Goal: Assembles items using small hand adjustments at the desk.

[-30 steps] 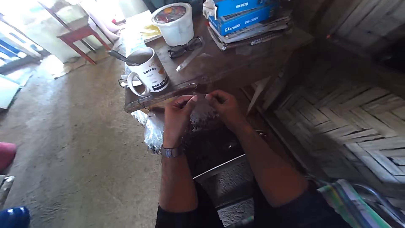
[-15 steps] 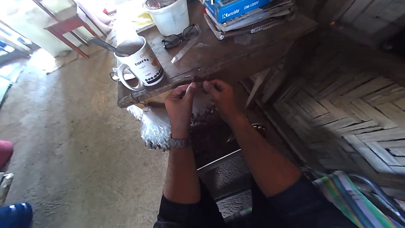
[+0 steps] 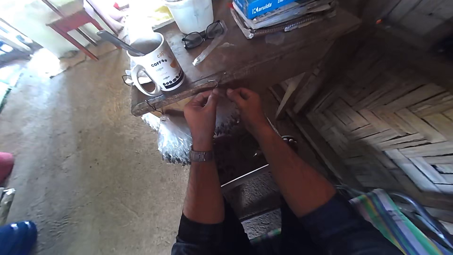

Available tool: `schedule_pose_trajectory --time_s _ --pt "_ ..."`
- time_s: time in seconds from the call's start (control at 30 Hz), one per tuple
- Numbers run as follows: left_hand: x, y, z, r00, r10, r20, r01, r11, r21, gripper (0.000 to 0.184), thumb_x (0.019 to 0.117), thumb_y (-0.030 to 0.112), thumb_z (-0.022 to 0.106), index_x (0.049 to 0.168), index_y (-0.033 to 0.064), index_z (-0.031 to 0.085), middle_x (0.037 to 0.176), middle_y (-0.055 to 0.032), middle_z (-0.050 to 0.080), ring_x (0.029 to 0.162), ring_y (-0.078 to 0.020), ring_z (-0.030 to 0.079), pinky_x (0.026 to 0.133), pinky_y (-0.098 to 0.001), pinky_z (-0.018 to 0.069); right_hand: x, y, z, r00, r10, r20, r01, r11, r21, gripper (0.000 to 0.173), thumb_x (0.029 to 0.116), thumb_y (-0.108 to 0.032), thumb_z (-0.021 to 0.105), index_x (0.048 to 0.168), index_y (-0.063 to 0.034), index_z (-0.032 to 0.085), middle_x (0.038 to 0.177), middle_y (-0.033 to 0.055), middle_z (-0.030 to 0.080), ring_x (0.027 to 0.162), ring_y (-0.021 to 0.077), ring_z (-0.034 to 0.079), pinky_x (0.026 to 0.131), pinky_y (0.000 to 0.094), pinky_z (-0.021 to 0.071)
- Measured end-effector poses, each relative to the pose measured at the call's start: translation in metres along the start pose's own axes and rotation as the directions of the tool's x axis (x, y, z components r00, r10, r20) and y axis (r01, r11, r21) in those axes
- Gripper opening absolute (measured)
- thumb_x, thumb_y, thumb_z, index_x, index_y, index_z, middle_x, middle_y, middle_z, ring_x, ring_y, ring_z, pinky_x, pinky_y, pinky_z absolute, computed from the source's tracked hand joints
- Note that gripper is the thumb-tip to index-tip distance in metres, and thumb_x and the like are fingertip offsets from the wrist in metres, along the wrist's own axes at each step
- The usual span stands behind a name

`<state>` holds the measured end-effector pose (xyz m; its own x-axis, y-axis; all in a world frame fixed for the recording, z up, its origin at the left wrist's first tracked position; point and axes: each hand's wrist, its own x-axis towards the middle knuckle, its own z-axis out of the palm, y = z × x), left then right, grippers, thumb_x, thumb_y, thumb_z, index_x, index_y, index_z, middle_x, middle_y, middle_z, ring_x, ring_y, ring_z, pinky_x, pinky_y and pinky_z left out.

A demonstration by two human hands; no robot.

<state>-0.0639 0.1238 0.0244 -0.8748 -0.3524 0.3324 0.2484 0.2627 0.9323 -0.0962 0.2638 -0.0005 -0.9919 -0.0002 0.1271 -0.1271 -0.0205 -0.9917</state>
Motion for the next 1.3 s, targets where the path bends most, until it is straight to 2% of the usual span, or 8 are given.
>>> schedule_pose_trajectory --time_s 0.2,0.33,0.43,0.53,0.6,0.73,0.93,1.3 --pt "0.002 -0.003 -0.008 0.996 -0.040 -0.085 0.064 0.952 0.299 0.021 0.0943 0.036 0.075 0.097 0.0156 0.079 0.084 0.0042 0.075 0.072 -0.0058 0.068 0.069 -0.0325 0.0576 0.002 0.007 0.010 0.999 0.030 0.024 -0.025 0.986 -0.164 0.029 0.0992 -0.034 0.068 0.101 -0.0062 0.072 0.082 0.0043 0.066 0.070 0.0129 0.059 0.066 0.0344 0.0520" --pt "0.000 -0.005 -0.012 0.986 0.027 -0.163 0.040 0.918 0.396 0.024 0.0943 0.039 0.074 0.098 0.0148 0.078 0.085 0.0041 0.075 0.073 -0.0052 0.068 0.072 -0.0315 0.0574 0.003 0.015 0.019 0.995 -0.070 -0.074 0.049 0.967 -0.251 0.025 0.0943 -0.027 0.072 0.111 -0.0092 0.071 0.103 0.0065 0.071 0.093 0.0176 0.068 0.085 0.0415 0.0587" --pt "-0.001 -0.009 -0.009 0.989 0.057 -0.136 -0.047 0.996 0.079 0.025 0.1008 0.033 0.067 0.092 0.0099 0.071 0.075 0.0023 0.066 0.058 -0.0070 0.058 0.054 -0.0259 0.0509 -0.005 0.012 0.021 0.950 -0.217 -0.225 0.156 0.953 -0.258 0.022 0.0968 -0.024 0.066 0.112 -0.0083 0.070 0.105 0.0078 0.068 0.098 0.0183 0.066 0.087 0.0395 0.0563" --pt "-0.004 -0.006 -0.006 1.000 -0.011 -0.003 0.009 0.933 -0.359 0.026 0.1088 0.029 0.052 0.091 0.0131 0.062 0.058 0.0048 0.044 0.043 -0.0070 0.037 0.039 -0.0226 0.0350 -0.017 0.002 0.017 0.890 -0.391 -0.235 0.371 0.920 -0.125 0.022 0.1061 -0.020 0.054 0.108 -0.0027 0.068 0.092 0.0063 0.064 0.080 0.0121 0.062 0.071 0.0288 0.0556" --pt "-0.016 0.005 -0.010 0.994 -0.025 0.105 0.066 0.908 -0.414 0.029 0.1114 0.035 0.043 0.098 0.0173 0.061 0.058 0.0056 0.039 0.040 -0.0051 0.032 0.037 -0.0186 0.0311 -0.031 -0.004 0.015 0.889 -0.429 -0.159 0.428 0.903 -0.039 0.031 0.1103 -0.021 0.045 0.104 -0.0016 0.068 0.079 0.0039 0.060 0.065 0.0102 0.056 0.058 0.0263 0.0492" --pt "-0.026 0.010 -0.015 0.984 0.001 0.176 0.070 0.914 -0.399 0.040 0.1117 0.046 0.033 0.106 0.0195 0.062 0.056 0.0044 0.035 0.038 -0.0055 0.027 0.036 -0.0190 0.0281 -0.057 -0.008 0.016 0.922 -0.384 0.052 0.383 0.923 0.034 0.038 0.1109 -0.034 0.041 0.117 -0.0055 0.065 0.089 0.0064 0.062 0.068 0.0135 0.057 0.056 0.0279 0.0505" --pt "-0.019 0.011 -0.013 0.973 0.180 0.145 -0.160 0.977 -0.141 0.043 0.1104 0.047 0.038 0.105 0.0159 0.067 0.071 0.0004 0.058 0.052 -0.0091 0.052 0.045 -0.0251 0.0473 -0.057 -0.012 0.024 0.889 -0.452 0.074 0.450 0.892 0.045 0.027 0.1001 -0.020 0.067 0.122 -0.0040 0.069 0.107 0.0067 0.068 0.089 0.0132 0.067 0.077 0.0309 0.0608" --pt "-0.009 0.019 -0.025 0.927 0.157 0.341 -0.131 0.987 -0.098 0.015 0.1013 0.013 0.066 0.107 0.0059 0.077 0.092 -0.0059 0.075 0.077 -0.0158 0.070 0.072 -0.0344 0.0618 -0.043 -0.012 0.009 0.887 -0.461 -0.043 0.462 0.879 0.118 0.016 0.1044 -0.009 0.056 0.114 -0.0034 0.066 0.096 0.0051 0.070 0.082 0.0137 0.068 0.075 0.0300 0.0601"
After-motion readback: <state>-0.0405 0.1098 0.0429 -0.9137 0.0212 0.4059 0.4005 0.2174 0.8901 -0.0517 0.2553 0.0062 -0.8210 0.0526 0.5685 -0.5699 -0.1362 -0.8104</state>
